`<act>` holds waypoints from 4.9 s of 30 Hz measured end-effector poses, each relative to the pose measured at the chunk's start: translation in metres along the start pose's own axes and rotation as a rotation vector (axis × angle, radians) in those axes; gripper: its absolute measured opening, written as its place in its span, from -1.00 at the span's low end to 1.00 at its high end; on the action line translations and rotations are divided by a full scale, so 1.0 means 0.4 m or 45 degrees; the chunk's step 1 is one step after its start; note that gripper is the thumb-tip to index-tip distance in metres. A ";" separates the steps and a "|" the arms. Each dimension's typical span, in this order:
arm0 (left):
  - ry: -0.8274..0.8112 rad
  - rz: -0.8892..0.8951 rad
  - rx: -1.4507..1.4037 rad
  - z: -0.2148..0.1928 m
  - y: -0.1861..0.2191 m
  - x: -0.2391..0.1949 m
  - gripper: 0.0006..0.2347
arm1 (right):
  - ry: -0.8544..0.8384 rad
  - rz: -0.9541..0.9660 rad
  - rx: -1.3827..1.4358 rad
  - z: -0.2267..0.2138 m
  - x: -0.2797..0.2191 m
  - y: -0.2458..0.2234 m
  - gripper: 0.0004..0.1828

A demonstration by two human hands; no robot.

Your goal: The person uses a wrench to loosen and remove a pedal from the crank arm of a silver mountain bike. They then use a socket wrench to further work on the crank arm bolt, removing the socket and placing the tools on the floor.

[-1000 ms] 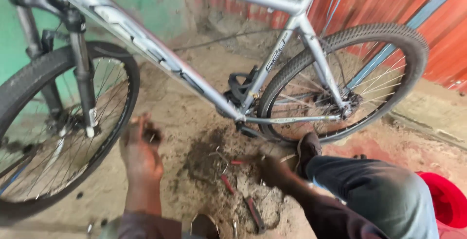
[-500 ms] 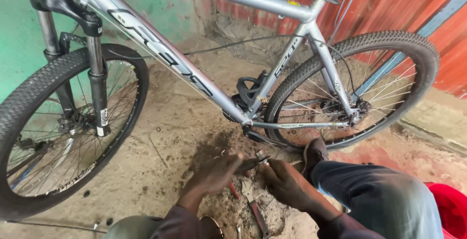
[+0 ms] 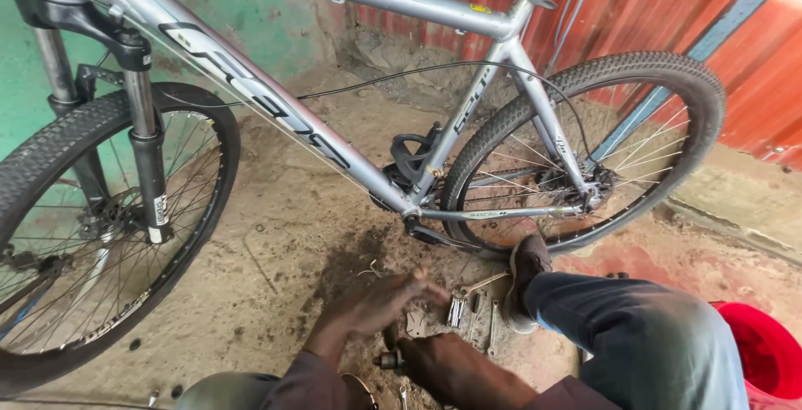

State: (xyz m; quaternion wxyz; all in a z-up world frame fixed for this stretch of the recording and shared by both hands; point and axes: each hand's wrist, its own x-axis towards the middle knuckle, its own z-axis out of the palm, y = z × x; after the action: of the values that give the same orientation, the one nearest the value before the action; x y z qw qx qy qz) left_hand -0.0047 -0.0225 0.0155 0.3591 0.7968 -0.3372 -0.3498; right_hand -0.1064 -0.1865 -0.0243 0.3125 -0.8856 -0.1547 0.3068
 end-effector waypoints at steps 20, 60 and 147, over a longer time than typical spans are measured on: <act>-0.258 -0.164 -0.700 -0.052 -0.082 0.014 -0.01 | 0.205 0.204 0.051 -0.085 -0.015 -0.018 -0.26; 0.510 0.094 -0.181 -0.023 0.159 -0.085 -0.72 | 0.104 -0.278 2.270 -0.094 0.028 0.099 -0.61; 1.053 -0.176 -1.461 0.085 -0.095 0.087 -0.71 | 0.083 0.373 0.469 -0.074 0.150 0.488 -0.77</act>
State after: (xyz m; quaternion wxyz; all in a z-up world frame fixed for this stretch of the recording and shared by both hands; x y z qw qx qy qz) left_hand -0.0027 -0.0418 -0.0432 0.7975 0.5692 0.1155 -0.1631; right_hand -0.0256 -0.3198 -0.1594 0.4259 -0.8360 0.0440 0.3432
